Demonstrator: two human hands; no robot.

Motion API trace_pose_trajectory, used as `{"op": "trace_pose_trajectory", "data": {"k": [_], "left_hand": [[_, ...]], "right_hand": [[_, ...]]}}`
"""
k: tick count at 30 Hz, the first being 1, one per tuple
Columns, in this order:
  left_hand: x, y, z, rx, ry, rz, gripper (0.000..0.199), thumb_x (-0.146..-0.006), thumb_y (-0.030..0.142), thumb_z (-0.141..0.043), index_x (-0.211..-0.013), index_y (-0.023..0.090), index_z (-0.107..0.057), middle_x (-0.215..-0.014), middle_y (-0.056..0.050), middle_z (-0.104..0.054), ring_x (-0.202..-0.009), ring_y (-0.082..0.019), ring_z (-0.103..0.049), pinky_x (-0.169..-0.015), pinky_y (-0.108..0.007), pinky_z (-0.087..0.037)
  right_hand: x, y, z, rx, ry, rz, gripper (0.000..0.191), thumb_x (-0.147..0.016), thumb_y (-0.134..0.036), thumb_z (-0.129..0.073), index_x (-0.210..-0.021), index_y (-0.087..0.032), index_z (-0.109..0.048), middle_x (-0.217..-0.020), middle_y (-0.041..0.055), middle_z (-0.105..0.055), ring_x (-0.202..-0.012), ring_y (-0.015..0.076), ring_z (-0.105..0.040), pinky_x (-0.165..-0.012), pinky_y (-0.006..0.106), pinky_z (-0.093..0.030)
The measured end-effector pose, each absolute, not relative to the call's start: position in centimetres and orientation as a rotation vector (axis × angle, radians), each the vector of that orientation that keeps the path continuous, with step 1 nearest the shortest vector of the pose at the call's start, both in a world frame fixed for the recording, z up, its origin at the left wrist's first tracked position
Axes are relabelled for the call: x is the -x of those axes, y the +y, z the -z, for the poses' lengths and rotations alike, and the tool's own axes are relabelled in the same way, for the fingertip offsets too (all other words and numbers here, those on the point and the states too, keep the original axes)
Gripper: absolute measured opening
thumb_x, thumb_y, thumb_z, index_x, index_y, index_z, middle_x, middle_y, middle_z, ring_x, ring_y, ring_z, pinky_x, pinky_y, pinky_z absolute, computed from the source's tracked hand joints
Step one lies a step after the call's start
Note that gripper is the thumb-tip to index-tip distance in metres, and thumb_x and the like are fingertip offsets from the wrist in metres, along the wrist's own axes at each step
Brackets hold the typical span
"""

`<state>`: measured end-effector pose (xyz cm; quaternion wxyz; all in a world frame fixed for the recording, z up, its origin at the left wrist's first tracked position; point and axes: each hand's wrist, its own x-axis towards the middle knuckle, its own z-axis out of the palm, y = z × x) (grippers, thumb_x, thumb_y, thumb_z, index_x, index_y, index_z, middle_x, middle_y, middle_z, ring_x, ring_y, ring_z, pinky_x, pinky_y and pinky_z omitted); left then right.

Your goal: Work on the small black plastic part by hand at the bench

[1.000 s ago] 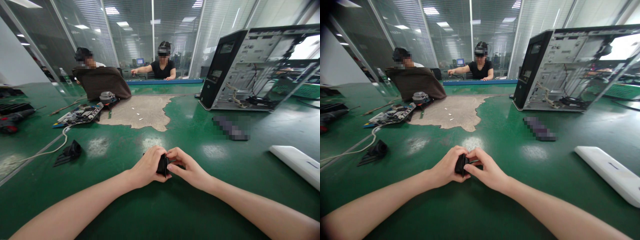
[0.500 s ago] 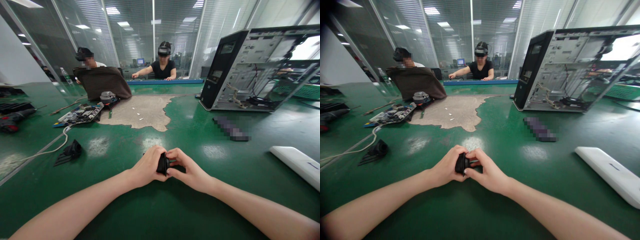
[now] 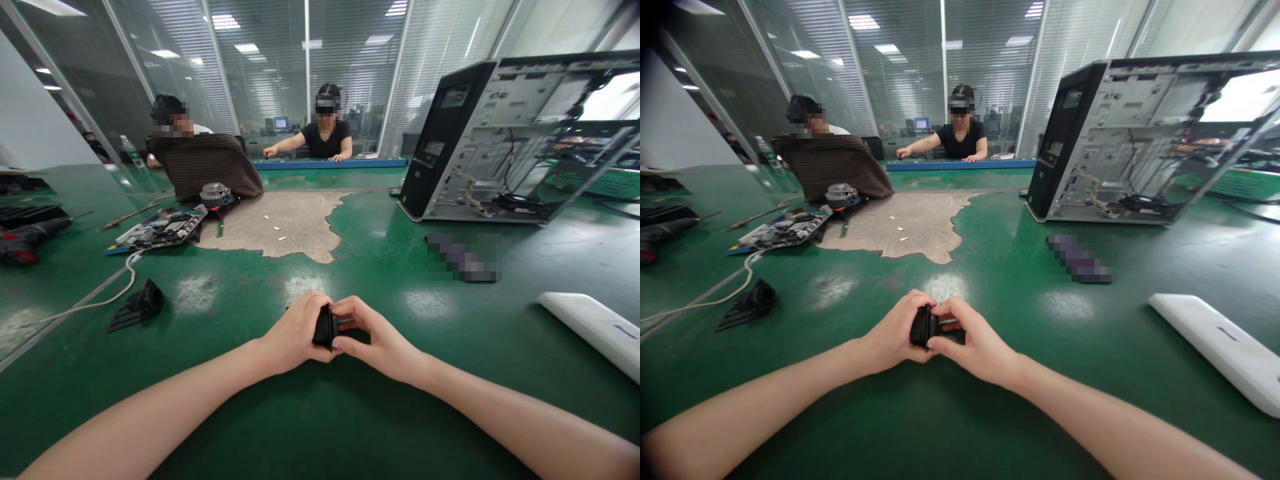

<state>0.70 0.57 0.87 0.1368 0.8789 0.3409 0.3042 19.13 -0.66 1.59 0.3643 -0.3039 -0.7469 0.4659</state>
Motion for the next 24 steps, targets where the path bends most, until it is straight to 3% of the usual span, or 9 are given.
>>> {"op": "trace_pose_trajectory", "data": {"k": [6,12,17,24], "left_hand": [[-0.74,0.6,-0.97,-2.555,0.981,-0.868,0.054,-0.063,0.027,-0.067,-0.105,0.02,-0.035,-0.096,-0.006,-0.048,-0.086,-0.022,-0.049,-0.075,-0.037,-0.043],[-0.78,0.64,-0.77,-2.533,0.998,-0.876,0.055,-0.062,0.027,-0.067,-0.105,0.019,-0.035,-0.095,-0.005,-0.047,-0.085,-0.021,-0.049,-0.074,-0.036,-0.043],[-0.76,0.56,-0.87,-2.533,1.012,-0.853,0.052,-0.063,0.026,-0.066,-0.104,0.02,-0.035,-0.095,-0.005,-0.047,-0.085,-0.022,-0.049,-0.074,-0.036,-0.043],[-0.78,0.54,-0.9,-2.54,0.991,-0.871,0.053,-0.063,0.027,-0.066,-0.104,0.02,-0.035,-0.096,-0.006,-0.047,-0.086,-0.022,-0.049,-0.075,-0.036,-0.043]], "right_hand": [[-19.14,-0.66,-1.51,0.784,-1.893,-1.184,0.015,-0.081,-0.019,-0.056,-0.094,-0.02,-0.051,-0.098,0.0028,-0.05,-0.092,0.0157,-0.055,-0.083,0.033,-0.05],[-18.94,-0.61,-1.71,0.867,-1.902,-1.205,0.024,-0.081,-0.016,-0.056,-0.102,-0.02,-0.047,-0.097,0.0036,-0.054,-0.093,0.0169,-0.056,-0.084,0.036,-0.05],[-19.21,-0.7,-1.52,0.77,-1.973,-1.108,0.028,-0.077,-0.013,-0.059,-0.102,-0.021,-0.048,-0.102,0.004,-0.048,-0.096,0.0171,-0.052,-0.084,0.035,-0.05],[-19.16,-0.81,-1.3,0.75,-1.926,-1.111,0.017,-0.08,-0.015,-0.055,-0.096,-0.021,-0.049,-0.103,0.0039,-0.047,-0.097,0.0169,-0.052,-0.082,0.034,-0.051]]}}
